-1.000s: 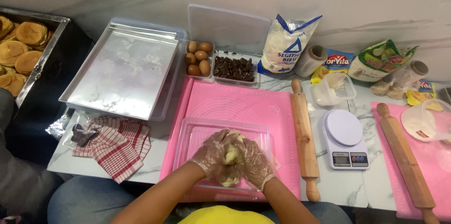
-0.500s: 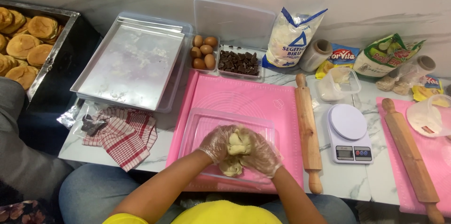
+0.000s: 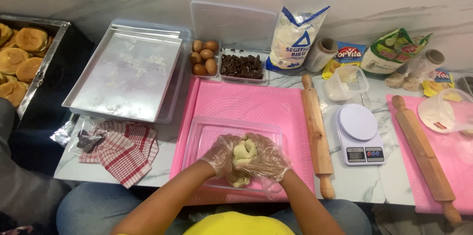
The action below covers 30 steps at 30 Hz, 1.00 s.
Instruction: Kneading and shaping small portions of dough on a silicone mat in a bakery setting.
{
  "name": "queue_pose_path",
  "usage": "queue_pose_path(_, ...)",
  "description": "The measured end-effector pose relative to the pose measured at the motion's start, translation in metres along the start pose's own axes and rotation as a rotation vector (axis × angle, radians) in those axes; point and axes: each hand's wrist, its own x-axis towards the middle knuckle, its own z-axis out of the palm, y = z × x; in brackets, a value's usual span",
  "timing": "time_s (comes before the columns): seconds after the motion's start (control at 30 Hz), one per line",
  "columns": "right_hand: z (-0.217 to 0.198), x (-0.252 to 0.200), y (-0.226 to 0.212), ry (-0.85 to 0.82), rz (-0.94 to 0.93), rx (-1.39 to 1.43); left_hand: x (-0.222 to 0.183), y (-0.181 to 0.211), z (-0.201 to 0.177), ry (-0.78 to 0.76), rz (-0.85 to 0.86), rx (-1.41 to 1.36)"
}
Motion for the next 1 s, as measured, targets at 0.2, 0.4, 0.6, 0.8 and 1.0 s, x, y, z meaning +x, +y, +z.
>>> queue_pose_path(0.2,-0.010,0.004,-0.039,-0.120,-0.089,0.594,-0.018,0.035,-0.050,0.187,0.038,-0.219)
queue_pose_path(0.4,-0.005,0.009,-0.032,-0.136,-0.309,-0.332,-0.002,-0.003,-0.043,0.001,0.107,-0.385)
queue_pose_path(0.6,0.017,0.018,0.036,0.037,-0.410,-0.473,0.024,-0.027,-0.026,-0.096,0.028,-0.417)
queue_pose_path(0.8,0.029,-0.004,-0.019,0.175,-0.081,0.261,0.013,0.024,-0.061,-0.158,-0.087,-0.389)
queue_pose_path(1.0,0.026,-0.015,-0.025,0.292,0.019,0.785,0.024,0.022,-0.052,-0.174,-0.273,-0.271)
